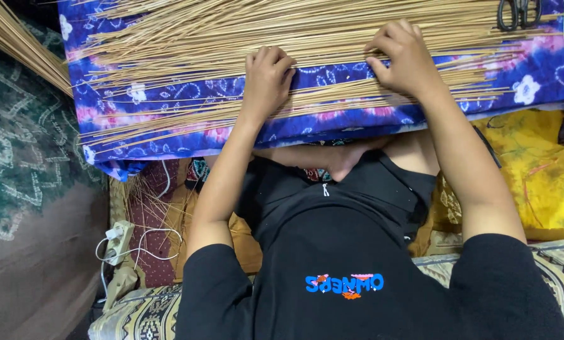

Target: The person is sorting and aligning thin bamboo sticks from a large pile into organized bundles on a mat.

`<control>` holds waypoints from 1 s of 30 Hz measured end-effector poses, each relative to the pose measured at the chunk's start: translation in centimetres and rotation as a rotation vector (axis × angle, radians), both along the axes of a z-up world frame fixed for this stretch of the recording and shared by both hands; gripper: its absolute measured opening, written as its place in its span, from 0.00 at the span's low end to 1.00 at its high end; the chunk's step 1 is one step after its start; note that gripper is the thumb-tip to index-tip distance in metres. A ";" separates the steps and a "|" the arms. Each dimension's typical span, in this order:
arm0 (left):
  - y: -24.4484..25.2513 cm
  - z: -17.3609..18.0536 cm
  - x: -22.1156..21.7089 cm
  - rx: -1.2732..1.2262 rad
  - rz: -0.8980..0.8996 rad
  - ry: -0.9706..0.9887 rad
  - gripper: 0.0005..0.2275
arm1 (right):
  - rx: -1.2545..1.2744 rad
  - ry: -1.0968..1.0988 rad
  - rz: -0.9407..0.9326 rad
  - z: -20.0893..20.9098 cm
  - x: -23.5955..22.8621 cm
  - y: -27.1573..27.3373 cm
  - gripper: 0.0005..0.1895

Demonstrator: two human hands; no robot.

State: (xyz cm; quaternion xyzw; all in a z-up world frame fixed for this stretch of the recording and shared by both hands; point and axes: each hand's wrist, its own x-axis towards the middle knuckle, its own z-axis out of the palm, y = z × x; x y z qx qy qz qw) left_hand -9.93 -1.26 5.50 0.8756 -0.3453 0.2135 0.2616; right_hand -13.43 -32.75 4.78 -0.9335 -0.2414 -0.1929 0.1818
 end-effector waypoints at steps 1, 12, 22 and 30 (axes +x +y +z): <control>-0.1 -0.2 0.2 -0.001 0.002 -0.001 0.05 | -0.001 -0.001 0.002 -0.1 0.3 0.2 0.08; -0.5 -0.4 1.5 0.041 0.015 0.038 0.02 | -0.059 0.041 0.037 -0.2 1.8 1.1 0.05; -0.8 0.1 2.1 0.044 0.011 0.041 0.02 | -0.001 0.029 0.044 -0.2 2.6 0.9 0.03; -1.1 0.1 2.1 0.064 0.067 0.060 0.03 | 0.035 -0.079 0.007 -0.8 2.4 0.6 0.07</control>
